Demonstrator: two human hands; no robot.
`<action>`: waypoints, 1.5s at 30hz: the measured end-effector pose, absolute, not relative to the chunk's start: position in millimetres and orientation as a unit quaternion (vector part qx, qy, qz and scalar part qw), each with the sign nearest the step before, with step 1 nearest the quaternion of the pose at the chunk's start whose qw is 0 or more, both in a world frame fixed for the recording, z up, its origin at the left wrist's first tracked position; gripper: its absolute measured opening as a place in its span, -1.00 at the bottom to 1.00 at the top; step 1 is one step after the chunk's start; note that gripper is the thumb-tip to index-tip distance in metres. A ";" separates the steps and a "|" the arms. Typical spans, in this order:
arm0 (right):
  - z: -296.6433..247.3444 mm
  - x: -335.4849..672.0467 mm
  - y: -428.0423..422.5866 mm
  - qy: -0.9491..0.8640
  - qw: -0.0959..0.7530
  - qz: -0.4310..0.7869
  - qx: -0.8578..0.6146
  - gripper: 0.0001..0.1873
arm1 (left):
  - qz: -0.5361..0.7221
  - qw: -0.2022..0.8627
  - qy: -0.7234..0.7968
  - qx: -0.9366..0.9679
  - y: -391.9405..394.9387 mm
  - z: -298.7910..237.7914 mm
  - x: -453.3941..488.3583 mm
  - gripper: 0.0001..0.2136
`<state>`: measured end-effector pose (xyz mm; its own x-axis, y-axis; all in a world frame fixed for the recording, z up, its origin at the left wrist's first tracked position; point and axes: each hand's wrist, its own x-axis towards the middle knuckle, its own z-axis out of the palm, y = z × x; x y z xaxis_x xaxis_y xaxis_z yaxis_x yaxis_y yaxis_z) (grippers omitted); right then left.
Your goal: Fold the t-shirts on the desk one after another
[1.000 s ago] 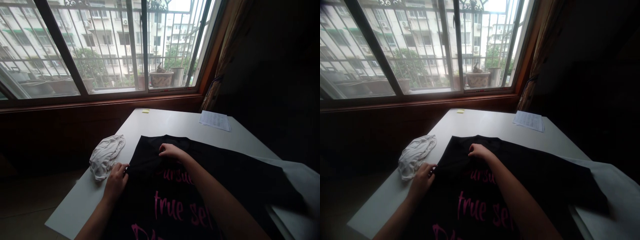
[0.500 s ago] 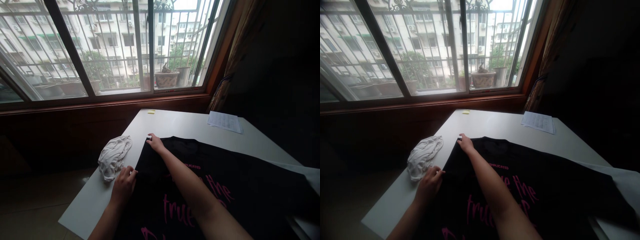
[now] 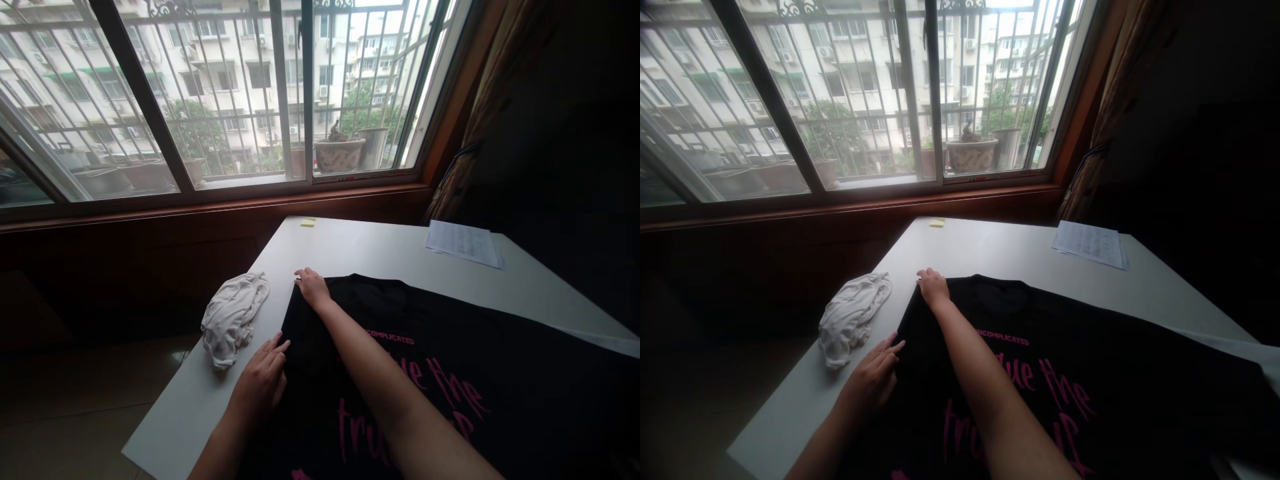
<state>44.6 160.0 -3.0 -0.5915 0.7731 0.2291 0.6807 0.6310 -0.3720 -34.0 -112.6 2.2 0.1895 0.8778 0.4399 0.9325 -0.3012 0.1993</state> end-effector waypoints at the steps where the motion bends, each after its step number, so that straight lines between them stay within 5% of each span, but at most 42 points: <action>1: -3.0 44.6 160.5 -0.886 0.183 0.115 -0.410 -0.68 | -0.251 0.056 -0.580 -0.773 -113.0 3.8 -33.1 -0.61; 5: 2.4 42.9 158.7 -0.893 0.170 0.084 -0.407 -0.66 | -0.274 0.038 -0.542 -0.794 -115.3 11.9 -28.3 -0.73; 10: 16.0 52.1 140.5 -0.897 0.183 0.051 -0.400 -0.52 | -0.249 0.020 -0.538 -0.805 -116.0 17.1 -25.3 -0.65; 18: -14.4 110.2 78.8 -0.954 0.175 0.063 -0.234 -0.36 | -0.221 0.049 -0.551 -0.803 -116.1 10.2 -26.9 -0.67; 27: 3.5 197.8 76.9 -0.954 0.155 0.105 -0.233 -0.46 | -0.223 0.046 -0.536 -0.813 -113.4 3.4 -34.2 -0.69; 40: 47.1 559.7 108.6 -0.660 0.386 0.068 -0.641 -0.65 | -0.186 0.025 -0.547 -0.816 -105.0 16.0 -32.4 -0.75; 45: 27.3 638.2 92.7 -0.563 0.398 0.064 -0.721 -0.60 | -0.125 -0.008 -0.574 -0.809 -84.8 42.0 -11.8 -0.76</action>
